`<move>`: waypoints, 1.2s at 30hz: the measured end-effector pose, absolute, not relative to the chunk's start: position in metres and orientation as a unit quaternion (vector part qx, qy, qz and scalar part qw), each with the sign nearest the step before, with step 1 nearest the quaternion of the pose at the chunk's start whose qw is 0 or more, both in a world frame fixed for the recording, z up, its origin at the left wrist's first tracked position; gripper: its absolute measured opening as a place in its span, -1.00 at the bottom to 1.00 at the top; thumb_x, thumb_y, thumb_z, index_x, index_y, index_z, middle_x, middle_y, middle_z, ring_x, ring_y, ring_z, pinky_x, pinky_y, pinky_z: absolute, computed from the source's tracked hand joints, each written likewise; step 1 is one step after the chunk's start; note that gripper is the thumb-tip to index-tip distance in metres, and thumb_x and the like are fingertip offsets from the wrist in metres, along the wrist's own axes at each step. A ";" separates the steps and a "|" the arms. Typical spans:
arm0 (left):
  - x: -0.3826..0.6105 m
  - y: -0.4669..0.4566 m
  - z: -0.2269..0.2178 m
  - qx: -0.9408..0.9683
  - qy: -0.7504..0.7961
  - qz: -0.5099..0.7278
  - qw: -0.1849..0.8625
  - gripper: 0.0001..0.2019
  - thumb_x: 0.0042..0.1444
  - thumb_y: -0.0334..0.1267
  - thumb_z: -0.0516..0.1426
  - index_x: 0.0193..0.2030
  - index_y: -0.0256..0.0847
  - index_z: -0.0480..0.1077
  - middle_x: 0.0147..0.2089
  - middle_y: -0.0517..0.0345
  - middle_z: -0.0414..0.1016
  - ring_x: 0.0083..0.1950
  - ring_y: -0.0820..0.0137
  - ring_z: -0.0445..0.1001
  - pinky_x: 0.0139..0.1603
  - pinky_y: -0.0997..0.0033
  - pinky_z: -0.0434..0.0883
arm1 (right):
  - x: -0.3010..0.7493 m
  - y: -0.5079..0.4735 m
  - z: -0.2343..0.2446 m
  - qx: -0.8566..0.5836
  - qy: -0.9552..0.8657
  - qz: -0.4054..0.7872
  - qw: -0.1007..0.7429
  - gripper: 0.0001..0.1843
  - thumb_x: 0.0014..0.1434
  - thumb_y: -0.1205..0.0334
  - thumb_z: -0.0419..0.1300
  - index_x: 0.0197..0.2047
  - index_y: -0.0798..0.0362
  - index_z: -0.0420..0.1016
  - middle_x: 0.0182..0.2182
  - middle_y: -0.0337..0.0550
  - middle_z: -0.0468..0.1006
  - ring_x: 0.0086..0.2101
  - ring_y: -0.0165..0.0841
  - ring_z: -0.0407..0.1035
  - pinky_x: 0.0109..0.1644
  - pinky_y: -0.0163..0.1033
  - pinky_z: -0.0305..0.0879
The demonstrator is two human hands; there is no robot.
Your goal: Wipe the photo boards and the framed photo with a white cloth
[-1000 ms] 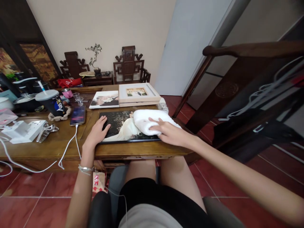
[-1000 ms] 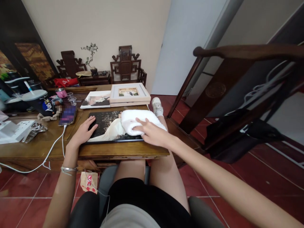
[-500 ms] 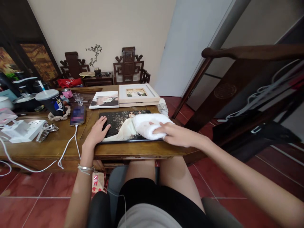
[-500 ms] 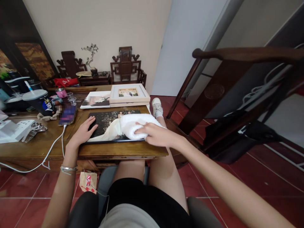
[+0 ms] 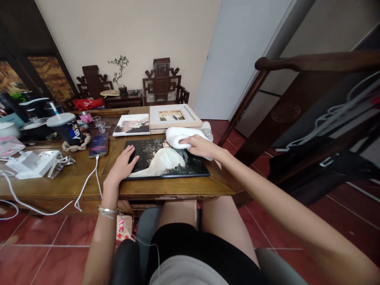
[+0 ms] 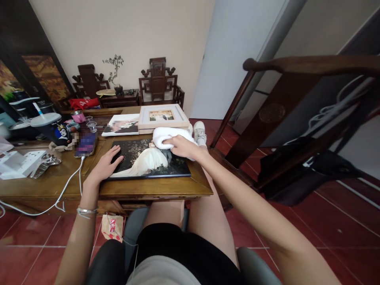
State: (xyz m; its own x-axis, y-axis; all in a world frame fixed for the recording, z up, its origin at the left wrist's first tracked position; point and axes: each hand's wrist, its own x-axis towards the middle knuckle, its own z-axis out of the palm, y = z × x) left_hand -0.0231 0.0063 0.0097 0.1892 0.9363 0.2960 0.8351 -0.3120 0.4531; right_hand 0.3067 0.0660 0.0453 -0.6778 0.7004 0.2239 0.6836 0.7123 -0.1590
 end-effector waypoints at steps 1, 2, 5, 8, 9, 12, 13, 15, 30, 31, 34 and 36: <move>-0.023 0.006 0.009 0.765 0.578 0.266 0.096 -0.40 0.25 -0.03 -0.04 0.29 -0.45 0.23 0.39 -0.21 0.16 0.44 0.20 0.07 0.44 0.17 0.01 | 0.307 0.057 0.044 -0.372 -0.918 0.031 0.133 -0.43 -0.12 0.52 -0.05 -0.08 0.12 0.58 -0.23 -0.03 0.64 -0.13 -0.12 0.49 -0.04 -0.17 0.30; -0.023 0.007 0.009 0.765 0.578 0.267 0.096 -0.40 0.25 -0.03 -0.04 0.29 -0.43 0.24 0.39 -0.21 0.16 0.44 0.20 0.07 0.44 0.17 0.01 | 0.307 0.047 0.043 -0.366 -0.921 0.034 0.131 -0.42 -0.12 0.54 -0.05 -0.07 0.12 0.57 -0.21 -0.02 0.64 -0.03 -0.10 0.46 0.01 -0.14 0.30; -0.023 0.008 0.008 0.763 0.578 0.273 0.095 -0.42 0.25 -0.02 -0.04 0.29 -0.38 0.24 0.39 -0.19 0.16 0.44 0.19 0.08 0.43 0.13 0.02 | 0.311 0.008 0.042 -0.366 -0.921 0.046 0.125 -0.37 -0.10 0.57 -0.06 0.00 0.12 0.55 -0.07 0.05 0.60 0.24 -0.06 0.20 0.19 0.04 0.21; -0.023 0.008 0.007 0.763 0.580 0.272 0.090 -0.41 0.25 -0.02 -0.05 0.29 -0.41 0.24 0.40 -0.21 0.15 0.44 0.19 0.08 0.43 0.13 0.02 | 0.316 -0.036 0.046 -0.381 -0.915 0.073 0.112 -0.34 -0.10 0.58 -0.04 0.04 0.07 0.53 0.19 0.05 0.42 0.31 -0.06 0.04 0.31 0.21 0.02; -0.023 0.008 0.006 0.763 0.581 0.270 0.089 -0.41 0.25 -0.02 -0.05 0.29 -0.42 0.24 0.40 -0.21 0.15 0.44 0.19 0.08 0.43 0.14 0.02 | 0.317 -0.051 0.048 -0.383 -0.914 0.083 0.106 -0.34 -0.10 0.58 -0.03 0.04 0.05 0.53 0.25 0.02 0.34 0.32 -0.06 0.01 0.33 0.22 -0.01; -0.022 0.008 0.007 0.764 0.582 0.264 0.088 -0.41 0.26 -0.03 -0.05 0.29 -0.42 0.24 0.40 -0.21 0.15 0.44 0.19 0.07 0.44 0.15 0.01 | 0.317 -0.086 0.055 -0.374 -0.918 0.100 0.085 -0.34 -0.10 0.60 -0.03 0.01 -0.01 0.54 0.32 -0.10 0.22 0.34 -0.07 -0.08 0.34 0.20 0.01; -0.022 0.008 0.007 0.764 0.582 0.263 0.088 -0.41 0.26 -0.03 -0.05 0.29 -0.42 0.24 0.40 -0.20 0.16 0.44 0.19 0.07 0.44 0.15 0.01 | 0.316 -0.093 0.057 -0.368 -0.921 0.101 0.079 -0.33 -0.10 0.61 -0.04 0.01 -0.03 0.54 0.33 -0.13 0.20 0.35 -0.07 -0.11 0.34 0.21 0.01; -0.022 0.008 0.007 0.766 0.581 0.261 0.087 -0.42 0.26 -0.04 -0.06 0.29 -0.41 0.23 0.39 -0.19 0.16 0.45 0.19 0.06 0.44 0.14 0.01 | 0.315 -0.102 0.060 -0.354 -0.927 0.101 0.071 -0.29 -0.11 0.63 -0.05 0.03 -0.05 0.54 0.33 -0.17 0.20 0.35 -0.08 -0.13 0.34 0.24 -0.01; -0.023 0.007 0.008 0.766 0.580 0.260 0.091 -0.41 0.26 -0.03 -0.05 0.30 -0.40 0.23 0.40 -0.18 0.15 0.45 0.22 0.05 0.44 0.14 0.01 | 0.271 0.039 0.063 -0.323 -0.941 0.065 0.075 -0.33 -0.11 0.60 -0.05 0.06 0.15 0.52 -0.23 -0.03 0.65 -0.16 -0.15 0.51 -0.03 -0.13 0.32; -0.023 0.007 0.009 0.767 0.580 0.259 0.091 -0.41 0.26 -0.03 -0.05 0.30 -0.40 0.23 0.40 -0.18 0.15 0.45 0.22 0.06 0.44 0.14 0.01 | 0.267 0.047 0.064 -0.330 -0.939 0.057 0.078 -0.35 -0.09 0.60 -0.05 0.06 0.16 0.52 -0.21 -0.01 0.65 -0.18 -0.15 0.50 -0.05 -0.14 0.32; -0.023 0.006 0.009 0.766 0.581 0.258 0.092 -0.40 0.26 -0.02 -0.06 0.31 -0.41 0.22 0.40 -0.19 0.14 0.45 0.22 0.06 0.44 0.16 0.00 | 0.256 0.061 0.064 -0.354 -0.930 0.043 0.087 -0.38 -0.05 0.59 -0.04 0.06 0.18 0.52 -0.13 0.06 0.62 -0.14 -0.11 0.48 -0.04 -0.15 0.29; -0.023 0.006 0.010 0.767 0.581 0.257 0.093 -0.40 0.26 -0.02 -0.05 0.31 -0.42 0.21 0.40 -0.19 0.14 0.45 0.22 0.06 0.44 0.17 0.00 | 0.251 0.063 0.062 -0.372 -0.923 0.041 0.087 -0.39 -0.04 0.59 -0.03 0.07 0.17 0.51 -0.09 0.09 0.60 -0.09 -0.08 0.47 -0.01 -0.12 0.28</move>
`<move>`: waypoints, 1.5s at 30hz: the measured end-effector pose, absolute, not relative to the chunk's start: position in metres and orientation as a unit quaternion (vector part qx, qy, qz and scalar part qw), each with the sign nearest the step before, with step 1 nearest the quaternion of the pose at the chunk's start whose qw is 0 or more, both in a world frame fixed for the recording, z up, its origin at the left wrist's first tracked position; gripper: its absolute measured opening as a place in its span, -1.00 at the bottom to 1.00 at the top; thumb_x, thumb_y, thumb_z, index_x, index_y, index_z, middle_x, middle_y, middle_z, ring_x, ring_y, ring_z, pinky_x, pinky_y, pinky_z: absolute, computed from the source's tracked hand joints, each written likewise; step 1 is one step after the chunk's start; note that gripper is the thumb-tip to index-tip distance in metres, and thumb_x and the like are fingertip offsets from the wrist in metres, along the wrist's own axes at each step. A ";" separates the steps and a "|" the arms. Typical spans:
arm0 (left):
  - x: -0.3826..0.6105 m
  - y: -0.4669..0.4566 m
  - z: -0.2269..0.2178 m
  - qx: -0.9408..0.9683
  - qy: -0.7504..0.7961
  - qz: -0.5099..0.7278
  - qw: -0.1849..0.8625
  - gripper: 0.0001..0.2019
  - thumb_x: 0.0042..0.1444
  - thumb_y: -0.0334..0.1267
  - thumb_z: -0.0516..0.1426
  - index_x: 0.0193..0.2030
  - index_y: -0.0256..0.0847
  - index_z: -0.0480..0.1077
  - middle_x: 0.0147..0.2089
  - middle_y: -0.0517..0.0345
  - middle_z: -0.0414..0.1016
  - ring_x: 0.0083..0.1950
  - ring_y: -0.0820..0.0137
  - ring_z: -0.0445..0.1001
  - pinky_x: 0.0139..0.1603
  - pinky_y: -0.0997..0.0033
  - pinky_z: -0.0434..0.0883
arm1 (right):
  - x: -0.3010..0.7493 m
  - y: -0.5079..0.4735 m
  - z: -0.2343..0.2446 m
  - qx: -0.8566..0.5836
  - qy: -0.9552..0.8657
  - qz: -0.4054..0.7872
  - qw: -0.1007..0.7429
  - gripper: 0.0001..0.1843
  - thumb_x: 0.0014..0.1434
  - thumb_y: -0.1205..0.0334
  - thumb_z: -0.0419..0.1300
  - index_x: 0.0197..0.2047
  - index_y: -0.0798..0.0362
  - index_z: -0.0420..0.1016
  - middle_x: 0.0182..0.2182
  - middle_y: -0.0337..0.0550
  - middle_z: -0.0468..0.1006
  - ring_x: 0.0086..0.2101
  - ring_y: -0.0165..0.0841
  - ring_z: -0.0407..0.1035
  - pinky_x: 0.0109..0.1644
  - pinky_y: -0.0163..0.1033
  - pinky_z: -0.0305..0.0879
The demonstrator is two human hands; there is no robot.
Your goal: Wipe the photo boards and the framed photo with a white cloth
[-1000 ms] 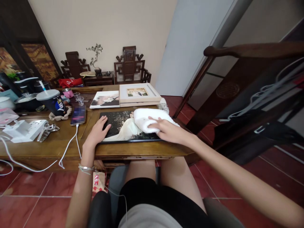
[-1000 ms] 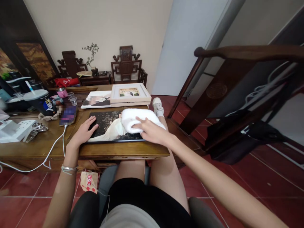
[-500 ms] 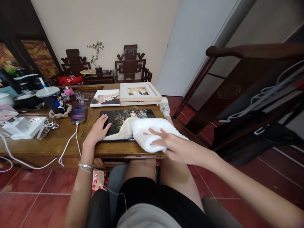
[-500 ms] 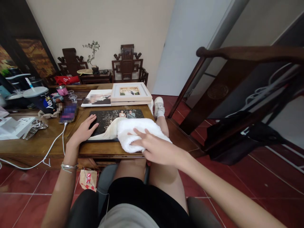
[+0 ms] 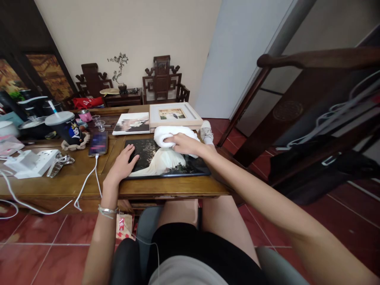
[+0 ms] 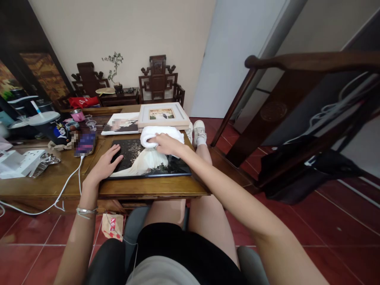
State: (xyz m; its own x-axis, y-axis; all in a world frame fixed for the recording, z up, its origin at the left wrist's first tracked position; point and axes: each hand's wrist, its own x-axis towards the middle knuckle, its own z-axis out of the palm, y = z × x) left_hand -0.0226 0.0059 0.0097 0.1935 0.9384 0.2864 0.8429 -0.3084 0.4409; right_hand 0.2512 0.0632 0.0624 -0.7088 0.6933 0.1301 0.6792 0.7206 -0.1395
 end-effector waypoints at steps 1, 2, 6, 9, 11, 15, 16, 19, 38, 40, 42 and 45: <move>-0.023 0.006 0.010 0.767 0.581 0.257 0.092 -0.40 0.26 -0.02 -0.05 0.30 -0.43 0.22 0.40 -0.20 0.14 0.45 0.21 0.06 0.44 0.16 0.00 | 0.250 0.062 0.061 -0.378 -0.921 0.041 0.085 -0.39 -0.03 0.58 -0.03 0.08 0.17 0.50 -0.07 0.10 0.60 -0.05 -0.06 0.45 0.02 -0.09 0.27; -0.023 0.006 0.010 0.767 0.581 0.258 0.092 -0.40 0.26 -0.03 -0.05 0.30 -0.43 0.22 0.40 -0.20 0.14 0.45 0.21 0.06 0.44 0.16 0.00 | 0.249 0.058 0.059 -0.382 -0.920 0.041 0.083 -0.39 -0.02 0.58 -0.03 0.09 0.17 0.48 -0.06 0.11 0.59 0.03 -0.03 0.40 0.06 -0.05 0.25; -0.023 0.007 0.008 0.768 0.577 0.262 0.090 -0.43 0.26 -0.03 -0.05 0.30 -0.35 0.23 0.40 -0.14 0.16 0.44 0.21 0.07 0.43 0.12 0.01 | 0.250 0.026 0.050 -0.367 -0.926 0.046 0.082 -0.34 -0.01 0.61 -0.04 0.16 0.17 0.41 0.09 0.17 0.48 0.31 0.00 0.02 0.25 0.24 0.03; -0.023 0.008 0.008 0.768 0.578 0.259 0.090 -0.42 0.26 -0.03 -0.05 0.30 -0.38 0.23 0.40 -0.16 0.16 0.45 0.21 0.06 0.44 0.15 0.01 | 0.255 -0.013 0.051 -0.341 -0.935 0.061 0.080 -0.33 -0.03 0.63 -0.05 0.15 0.14 0.43 0.26 0.20 0.28 0.35 0.01 -0.10 0.28 0.35 -0.06; -0.023 0.008 0.007 0.768 0.579 0.259 0.088 -0.42 0.26 -0.03 -0.06 0.30 -0.39 0.23 0.40 -0.16 0.16 0.45 0.22 0.06 0.44 0.15 0.00 | 0.258 -0.038 0.053 -0.320 -0.942 0.073 0.076 -0.33 -0.05 0.63 -0.05 0.11 0.12 0.46 0.32 0.17 0.19 0.35 0.02 -0.13 0.28 0.38 -0.06; -0.022 0.006 0.007 0.768 0.580 0.259 0.085 -0.43 0.27 -0.03 -0.06 0.31 -0.35 0.23 0.40 -0.14 0.15 0.45 0.22 0.05 0.44 0.13 0.00 | 0.262 -0.070 0.059 -0.298 -0.948 0.095 0.057 -0.31 -0.10 0.63 -0.04 0.09 0.10 0.48 0.33 0.12 0.17 0.36 0.03 -0.18 0.29 0.41 -0.07; -0.022 0.006 0.007 0.765 0.583 0.258 0.087 -0.42 0.27 -0.02 -0.06 0.31 -0.35 0.22 0.41 -0.15 0.14 0.45 0.21 0.05 0.43 0.11 0.01 | 0.262 -0.074 0.060 -0.298 -0.948 0.098 0.050 -0.30 -0.11 0.64 -0.04 0.09 0.09 0.48 0.34 0.10 0.16 0.36 0.02 -0.19 0.30 0.40 -0.07; -0.021 0.005 0.006 0.759 0.590 0.259 0.094 -0.42 0.29 -0.04 -0.11 0.32 -0.39 0.20 0.42 -0.18 0.10 0.45 0.20 0.04 0.43 0.09 0.02 | 0.259 -0.072 0.063 -0.294 -0.949 0.104 0.043 -0.28 -0.11 0.64 -0.04 0.10 0.08 0.48 0.34 0.08 0.16 0.37 -0.02 -0.21 0.32 0.35 -0.06; -0.032 0.016 -0.001 0.777 0.563 0.268 0.085 -0.47 0.27 -0.23 -0.18 0.30 -0.37 0.22 0.40 -0.12 0.16 0.43 0.24 0.10 0.45 0.09 0.00 | 0.206 0.071 0.062 -0.361 -0.925 0.057 0.105 -0.43 0.00 0.54 0.02 0.08 0.13 0.51 0.00 0.04 0.58 0.01 -0.11 0.40 0.05 -0.17 0.24; -0.032 0.016 0.000 0.777 0.565 0.263 0.085 -0.47 0.26 -0.23 -0.18 0.30 -0.40 0.22 0.40 -0.15 0.15 0.44 0.24 0.09 0.45 0.11 0.00 | 0.205 0.067 0.062 -0.370 -0.921 0.055 0.110 -0.42 0.00 0.55 0.02 0.08 0.11 0.51 -0.02 0.03 0.58 0.01 -0.11 0.40 0.04 -0.16 0.24; -0.031 0.015 0.001 0.777 0.567 0.258 0.087 -0.46 0.26 -0.24 -0.18 0.30 -0.42 0.21 0.41 -0.17 0.14 0.44 0.23 0.07 0.45 0.10 -0.01 | 0.204 0.057 0.061 -0.376 -0.918 0.050 0.115 -0.41 0.00 0.56 0.01 0.09 0.07 0.50 -0.05 0.00 0.59 0.05 -0.10 0.37 0.07 -0.12 0.22; -0.031 0.015 0.001 0.778 0.565 0.258 0.093 -0.47 0.26 -0.23 -0.17 0.31 -0.40 0.21 0.41 -0.14 0.14 0.44 0.24 0.07 0.46 0.11 -0.01 | 0.205 0.030 0.060 -0.384 -0.916 0.053 0.102 -0.40 0.04 0.56 -0.02 0.13 0.10 0.46 -0.09 0.08 0.58 0.09 -0.05 0.32 0.11 0.01 0.20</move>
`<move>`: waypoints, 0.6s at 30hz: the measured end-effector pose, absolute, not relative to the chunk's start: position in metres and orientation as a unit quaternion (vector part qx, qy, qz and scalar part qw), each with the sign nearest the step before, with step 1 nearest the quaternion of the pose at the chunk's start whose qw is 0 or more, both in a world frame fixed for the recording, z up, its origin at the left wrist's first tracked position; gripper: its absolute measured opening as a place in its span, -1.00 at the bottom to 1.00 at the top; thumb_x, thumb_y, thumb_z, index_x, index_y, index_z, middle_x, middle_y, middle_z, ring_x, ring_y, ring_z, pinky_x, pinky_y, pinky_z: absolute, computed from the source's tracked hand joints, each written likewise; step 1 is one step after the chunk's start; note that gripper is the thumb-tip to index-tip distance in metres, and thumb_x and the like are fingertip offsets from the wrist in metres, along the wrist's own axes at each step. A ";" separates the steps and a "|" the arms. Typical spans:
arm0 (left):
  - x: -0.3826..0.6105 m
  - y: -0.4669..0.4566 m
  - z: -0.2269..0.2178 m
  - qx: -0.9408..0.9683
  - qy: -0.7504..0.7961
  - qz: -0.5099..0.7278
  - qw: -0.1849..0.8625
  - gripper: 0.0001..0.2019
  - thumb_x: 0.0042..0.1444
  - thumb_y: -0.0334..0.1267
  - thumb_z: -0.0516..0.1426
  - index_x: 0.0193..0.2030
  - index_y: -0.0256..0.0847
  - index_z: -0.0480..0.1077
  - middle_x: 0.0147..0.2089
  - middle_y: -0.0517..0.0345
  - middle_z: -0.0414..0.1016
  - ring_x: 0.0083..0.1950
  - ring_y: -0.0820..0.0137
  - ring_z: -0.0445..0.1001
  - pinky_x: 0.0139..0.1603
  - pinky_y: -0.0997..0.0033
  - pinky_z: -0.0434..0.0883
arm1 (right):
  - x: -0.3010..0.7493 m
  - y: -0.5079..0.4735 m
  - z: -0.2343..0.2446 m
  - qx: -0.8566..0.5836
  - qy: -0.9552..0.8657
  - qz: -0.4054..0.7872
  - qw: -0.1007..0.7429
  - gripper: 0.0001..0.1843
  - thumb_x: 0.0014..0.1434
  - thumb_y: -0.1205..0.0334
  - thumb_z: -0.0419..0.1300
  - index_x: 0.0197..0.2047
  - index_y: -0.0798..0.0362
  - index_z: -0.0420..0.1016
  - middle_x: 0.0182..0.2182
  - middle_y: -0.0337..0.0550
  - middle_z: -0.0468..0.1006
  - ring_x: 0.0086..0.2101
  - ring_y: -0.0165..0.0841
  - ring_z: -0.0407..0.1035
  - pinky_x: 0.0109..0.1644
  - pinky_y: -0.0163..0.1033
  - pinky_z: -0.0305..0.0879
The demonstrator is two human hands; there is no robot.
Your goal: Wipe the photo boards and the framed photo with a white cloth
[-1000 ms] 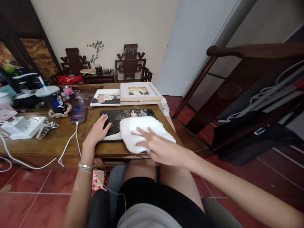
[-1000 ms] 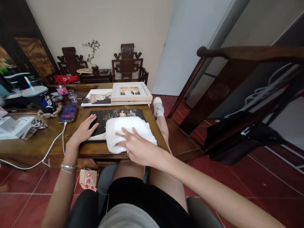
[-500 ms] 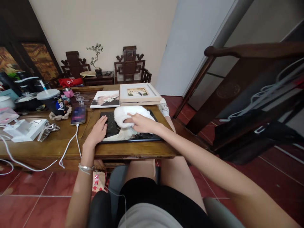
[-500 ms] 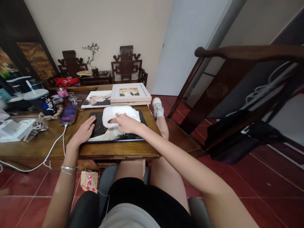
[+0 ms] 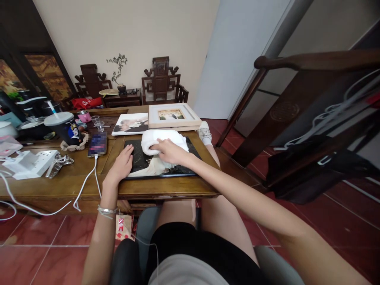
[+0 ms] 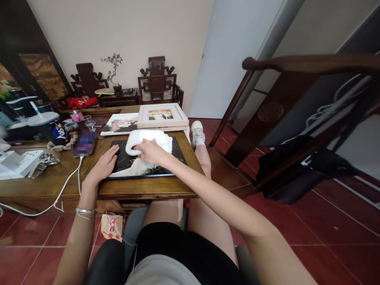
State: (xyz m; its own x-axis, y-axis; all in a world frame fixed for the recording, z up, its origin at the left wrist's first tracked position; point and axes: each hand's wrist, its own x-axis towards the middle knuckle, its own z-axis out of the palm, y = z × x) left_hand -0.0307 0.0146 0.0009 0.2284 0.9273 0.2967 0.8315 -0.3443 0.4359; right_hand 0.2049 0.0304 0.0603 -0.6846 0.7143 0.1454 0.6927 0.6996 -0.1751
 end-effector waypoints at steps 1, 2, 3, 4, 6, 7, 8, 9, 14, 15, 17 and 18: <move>-0.031 0.015 0.001 0.778 0.564 0.260 0.093 -0.47 0.26 -0.24 -0.17 0.31 -0.39 0.21 0.41 -0.13 0.14 0.44 0.24 0.07 0.46 0.12 -0.01 | 0.206 0.019 0.060 -0.384 -0.917 0.057 0.094 -0.40 0.05 0.56 -0.03 0.14 0.14 0.45 -0.08 0.13 0.56 0.10 -0.02 0.30 0.12 0.07 0.18; -0.030 0.015 0.000 0.778 0.563 0.263 0.093 -0.48 0.27 -0.24 -0.17 0.31 -0.38 0.22 0.41 -0.12 0.15 0.44 0.25 0.07 0.46 0.12 -0.01 | 0.208 0.007 0.061 -0.382 -0.918 0.062 0.088 -0.40 0.05 0.56 -0.04 0.15 0.17 0.43 -0.04 0.18 0.54 0.12 0.01 0.28 0.14 0.14 0.16; -0.030 0.014 0.000 0.777 0.563 0.265 0.091 -0.48 0.27 -0.24 -0.17 0.30 -0.37 0.22 0.41 -0.11 0.15 0.44 0.25 0.08 0.46 0.12 -0.01 | 0.210 -0.006 0.061 -0.376 -0.920 0.067 0.085 -0.39 0.05 0.57 -0.05 0.17 0.19 0.42 0.01 0.22 0.50 0.15 0.03 0.24 0.16 0.20 0.13; -0.030 0.014 0.000 0.777 0.564 0.265 0.089 -0.48 0.27 -0.24 -0.17 0.30 -0.36 0.22 0.41 -0.10 0.15 0.44 0.25 0.08 0.46 0.12 0.00 | 0.212 -0.019 0.062 -0.368 -0.923 0.072 0.084 -0.38 0.04 0.57 -0.06 0.17 0.19 0.41 0.07 0.24 0.46 0.19 0.05 0.20 0.17 0.25 0.10; -0.029 0.013 0.000 0.778 0.565 0.262 0.085 -0.48 0.27 -0.24 -0.17 0.30 -0.39 0.22 0.41 -0.13 0.15 0.44 0.24 0.08 0.45 0.12 0.00 | 0.219 -0.043 0.063 -0.349 -0.929 0.083 0.084 -0.36 0.01 0.59 -0.05 0.15 0.18 0.43 0.19 0.23 0.36 0.25 0.07 0.11 0.20 0.31 0.06; -0.028 0.013 0.001 0.778 0.566 0.259 0.085 -0.48 0.27 -0.25 -0.18 0.30 -0.41 0.21 0.41 -0.15 0.14 0.44 0.24 0.08 0.45 0.11 0.00 | 0.222 -0.054 0.064 -0.343 -0.932 0.090 0.082 -0.37 0.00 0.59 -0.05 0.14 0.16 0.44 0.23 0.20 0.32 0.27 0.07 0.07 0.22 0.33 0.04; -0.028 0.012 0.001 0.777 0.568 0.256 0.086 -0.47 0.27 -0.25 -0.18 0.30 -0.43 0.21 0.41 -0.16 0.14 0.44 0.23 0.07 0.45 0.11 0.01 | 0.225 -0.065 0.064 -0.340 -0.932 0.098 0.079 -0.36 -0.01 0.60 -0.04 0.12 0.15 0.45 0.26 0.18 0.29 0.29 0.07 0.04 0.24 0.35 0.02; -0.027 0.012 0.001 0.777 0.570 0.253 0.086 -0.47 0.27 -0.25 -0.18 0.30 -0.44 0.20 0.41 -0.17 0.13 0.44 0.22 0.06 0.45 0.10 0.01 | 0.228 -0.074 0.065 -0.340 -0.931 0.110 0.074 -0.36 -0.03 0.61 -0.04 0.11 0.14 0.46 0.28 0.15 0.26 0.31 0.07 0.00 0.25 0.36 -0.01; -0.028 0.012 0.001 0.779 0.567 0.253 0.087 -0.48 0.27 -0.25 -0.17 0.30 -0.41 0.21 0.41 -0.15 0.14 0.44 0.23 0.06 0.45 0.10 0.01 | 0.236 -0.098 0.065 -0.338 -0.924 0.167 0.058 -0.31 -0.07 0.64 -0.02 0.13 0.11 0.46 0.34 0.07 0.16 0.36 0.03 -0.20 0.32 0.38 -0.15; -0.028 0.012 0.000 0.779 0.566 0.255 0.086 -0.48 0.27 -0.25 -0.17 0.30 -0.41 0.21 0.41 -0.16 0.14 0.44 0.23 0.07 0.45 0.10 0.01 | 0.236 -0.097 0.066 -0.336 -0.924 0.172 0.058 -0.31 -0.07 0.63 -0.02 0.13 0.10 0.45 0.34 0.06 0.16 0.36 0.03 -0.20 0.33 0.37 -0.16; -0.029 0.013 -0.001 0.779 0.565 0.258 0.083 -0.48 0.27 -0.25 -0.17 0.30 -0.42 0.22 0.40 -0.16 0.15 0.44 0.23 0.07 0.45 0.11 0.01 | 0.233 -0.089 0.066 -0.333 -0.925 0.173 0.066 -0.30 -0.06 0.62 -0.03 0.15 0.09 0.44 0.33 0.07 0.20 0.36 0.02 -0.17 0.33 0.36 -0.15; -0.029 0.014 -0.001 0.780 0.564 0.260 0.081 -0.48 0.27 -0.25 -0.17 0.29 -0.42 0.22 0.40 -0.16 0.15 0.44 0.22 0.07 0.45 0.11 0.02 | 0.231 -0.081 0.067 -0.331 -0.926 0.170 0.070 -0.29 -0.05 0.62 -0.03 0.17 0.10 0.43 0.30 0.09 0.25 0.36 0.01 -0.15 0.33 0.34 -0.13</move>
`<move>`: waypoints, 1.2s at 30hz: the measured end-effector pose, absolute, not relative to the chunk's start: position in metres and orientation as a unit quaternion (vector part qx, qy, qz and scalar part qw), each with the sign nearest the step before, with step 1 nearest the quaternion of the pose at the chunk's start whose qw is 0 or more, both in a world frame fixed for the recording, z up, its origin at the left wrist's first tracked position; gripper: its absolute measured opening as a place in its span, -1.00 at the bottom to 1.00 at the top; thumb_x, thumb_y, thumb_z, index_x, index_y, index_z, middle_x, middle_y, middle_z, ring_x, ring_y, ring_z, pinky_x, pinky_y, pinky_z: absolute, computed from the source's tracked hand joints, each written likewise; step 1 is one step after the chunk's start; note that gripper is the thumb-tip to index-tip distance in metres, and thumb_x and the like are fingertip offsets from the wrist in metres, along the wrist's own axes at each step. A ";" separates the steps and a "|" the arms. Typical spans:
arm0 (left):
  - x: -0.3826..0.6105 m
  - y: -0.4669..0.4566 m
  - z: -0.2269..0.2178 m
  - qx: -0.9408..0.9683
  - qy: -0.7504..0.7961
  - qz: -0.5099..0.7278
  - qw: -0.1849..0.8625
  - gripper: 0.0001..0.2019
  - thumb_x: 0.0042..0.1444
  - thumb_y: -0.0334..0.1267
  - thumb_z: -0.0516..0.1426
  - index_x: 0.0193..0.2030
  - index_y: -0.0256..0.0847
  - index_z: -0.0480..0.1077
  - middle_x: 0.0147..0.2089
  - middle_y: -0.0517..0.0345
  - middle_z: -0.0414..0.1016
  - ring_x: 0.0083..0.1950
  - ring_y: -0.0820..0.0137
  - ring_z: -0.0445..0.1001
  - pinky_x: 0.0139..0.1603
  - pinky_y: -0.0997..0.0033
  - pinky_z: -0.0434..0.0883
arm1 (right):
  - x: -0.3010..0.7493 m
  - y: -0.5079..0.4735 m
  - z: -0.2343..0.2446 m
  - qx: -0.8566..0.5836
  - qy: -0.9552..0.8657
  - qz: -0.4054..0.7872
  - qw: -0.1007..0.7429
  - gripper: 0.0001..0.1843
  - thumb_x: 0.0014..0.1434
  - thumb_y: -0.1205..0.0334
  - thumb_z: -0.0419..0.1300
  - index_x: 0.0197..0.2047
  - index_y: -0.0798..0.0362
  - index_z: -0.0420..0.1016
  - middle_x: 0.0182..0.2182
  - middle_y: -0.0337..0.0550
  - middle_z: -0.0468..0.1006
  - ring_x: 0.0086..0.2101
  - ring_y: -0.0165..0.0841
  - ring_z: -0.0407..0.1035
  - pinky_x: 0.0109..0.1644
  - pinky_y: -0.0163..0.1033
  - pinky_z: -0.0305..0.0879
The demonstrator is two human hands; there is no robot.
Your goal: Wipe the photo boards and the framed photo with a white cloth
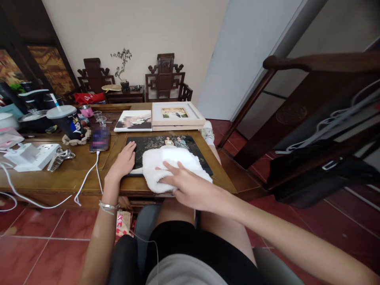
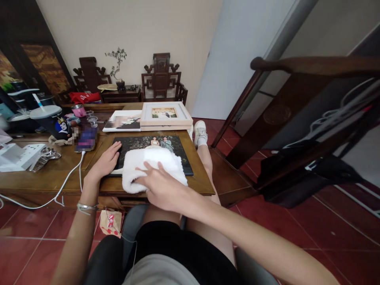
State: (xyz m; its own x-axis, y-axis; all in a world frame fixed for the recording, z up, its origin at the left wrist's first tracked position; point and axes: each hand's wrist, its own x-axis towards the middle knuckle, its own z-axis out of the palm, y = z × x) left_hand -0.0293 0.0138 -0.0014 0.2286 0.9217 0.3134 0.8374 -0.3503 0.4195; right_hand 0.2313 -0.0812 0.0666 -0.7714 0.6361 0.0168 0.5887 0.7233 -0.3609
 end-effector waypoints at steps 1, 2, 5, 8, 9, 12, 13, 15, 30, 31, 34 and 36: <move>-0.029 0.014 -0.002 0.780 0.564 0.260 0.080 -0.48 0.27 -0.25 -0.17 0.29 -0.42 0.22 0.40 -0.16 0.15 0.44 0.22 0.08 0.44 0.11 0.03 | 0.229 -0.072 0.066 -0.329 -0.927 0.166 0.073 -0.29 -0.04 0.62 -0.04 0.18 0.11 0.42 0.26 0.10 0.31 0.35 0.00 -0.13 0.33 0.33 -0.12; -0.030 0.014 -0.002 0.779 0.564 0.261 0.079 -0.48 0.27 -0.25 -0.17 0.29 -0.42 0.22 0.40 -0.16 0.15 0.44 0.22 0.08 0.44 0.10 0.03 | 0.226 -0.061 0.066 -0.327 -0.928 0.162 0.074 -0.29 -0.03 0.62 -0.05 0.19 0.13 0.41 0.21 0.12 0.38 0.35 -0.01 -0.10 0.32 0.32 -0.10; -0.030 0.015 -0.002 0.778 0.565 0.262 0.079 -0.48 0.27 -0.25 -0.17 0.29 -0.44 0.22 0.40 -0.18 0.15 0.44 0.22 0.08 0.44 0.10 0.03 | 0.217 -0.022 0.063 -0.322 -0.933 0.144 0.076 -0.29 -0.03 0.62 -0.05 0.19 0.14 0.41 0.12 0.11 0.48 0.32 0.01 -0.02 0.28 0.32 -0.04; -0.031 0.015 -0.002 0.781 0.560 0.265 0.082 -0.48 0.27 -0.25 -0.16 0.29 -0.43 0.23 0.40 -0.18 0.15 0.44 0.22 0.09 0.45 0.09 0.02 | 0.208 0.018 0.061 -0.310 -0.938 0.117 0.100 -0.31 -0.05 0.61 -0.02 0.16 0.15 0.45 0.07 0.07 0.53 0.22 -0.03 0.23 0.26 0.15 0.09; -0.032 0.015 -0.002 0.782 0.557 0.266 0.084 -0.48 0.27 -0.25 -0.16 0.29 -0.41 0.23 0.40 -0.17 0.15 0.43 0.22 0.09 0.45 0.09 0.01 | 0.206 0.030 0.061 -0.307 -0.939 0.109 0.109 -0.32 -0.05 0.61 -0.01 0.15 0.17 0.46 0.06 0.06 0.54 0.16 -0.07 0.30 0.25 0.06 0.13; -0.034 0.016 -0.003 0.784 0.549 0.276 0.087 -0.49 0.26 -0.24 -0.14 0.29 -0.36 0.24 0.40 -0.13 0.16 0.43 0.23 0.09 0.45 0.07 0.00 | 0.201 0.061 0.061 -0.314 -0.937 0.094 0.123 -0.34 -0.06 0.59 0.00 0.13 0.18 0.49 0.06 0.01 0.55 0.05 -0.14 0.41 0.16 -0.16 0.21; -0.034 0.016 -0.004 0.785 0.546 0.278 0.088 -0.49 0.26 -0.23 -0.14 0.29 -0.35 0.24 0.40 -0.11 0.16 0.43 0.23 0.09 0.45 0.06 0.00 | 0.200 0.069 0.062 -0.320 -0.934 0.091 0.128 -0.34 -0.06 0.58 0.01 0.12 0.17 0.50 0.06 0.00 0.55 0.04 -0.15 0.42 0.13 -0.19 0.22; -0.034 0.016 -0.004 0.785 0.544 0.281 0.091 -0.50 0.27 -0.23 -0.14 0.29 -0.34 0.24 0.40 -0.11 0.16 0.43 0.22 0.09 0.45 0.06 0.00 | 0.198 0.080 0.062 -0.332 -0.929 0.090 0.134 -0.36 -0.06 0.57 0.01 0.10 0.15 0.52 0.06 -0.03 0.55 0.02 -0.16 0.44 0.10 -0.23 0.22; -0.027 0.012 0.002 0.779 0.564 0.259 0.089 -0.47 0.27 -0.24 -0.17 0.31 -0.42 0.21 0.41 -0.15 0.14 0.44 0.22 0.06 0.45 0.11 0.02 | 0.203 -0.032 0.063 -0.318 -0.939 0.099 0.081 -0.38 0.02 0.59 -0.03 0.16 0.17 0.41 0.13 0.21 0.43 0.30 0.00 0.03 0.25 0.29 0.00; -0.027 0.011 0.002 0.777 0.566 0.260 0.089 -0.47 0.27 -0.24 -0.18 0.31 -0.41 0.21 0.41 -0.14 0.14 0.44 0.23 0.06 0.45 0.12 0.02 | 0.206 -0.042 0.064 -0.311 -0.941 0.107 0.080 -0.38 0.01 0.60 -0.03 0.14 0.16 0.42 0.16 0.20 0.40 0.31 0.00 0.01 0.26 0.30 -0.02; -0.027 0.012 0.001 0.776 0.569 0.259 0.085 -0.47 0.27 -0.24 -0.18 0.30 -0.42 0.22 0.41 -0.15 0.14 0.44 0.25 0.07 0.45 0.14 0.02 | 0.215 -0.068 0.067 -0.298 -0.942 0.136 0.071 -0.36 -0.03 0.61 -0.04 0.12 0.15 0.43 0.28 0.17 0.26 0.34 0.03 -0.07 0.28 0.36 -0.08; -0.028 0.012 0.001 0.779 0.567 0.255 0.081 -0.48 0.27 -0.25 -0.17 0.29 -0.42 0.22 0.40 -0.16 0.15 0.44 0.25 0.08 0.45 0.11 0.02 | 0.220 -0.079 0.068 -0.294 -0.941 0.155 0.066 -0.33 -0.05 0.62 -0.04 0.12 0.12 0.43 0.31 0.13 0.21 0.35 0.04 -0.13 0.28 0.39 -0.10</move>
State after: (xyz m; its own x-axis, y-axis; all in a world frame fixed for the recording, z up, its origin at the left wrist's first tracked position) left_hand -0.0279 0.0120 0.0011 0.2274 0.9244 0.3062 0.8418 -0.3447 0.4155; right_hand 0.2196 -0.0794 0.0679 -0.8181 0.5741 0.0333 0.5331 0.7790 -0.3301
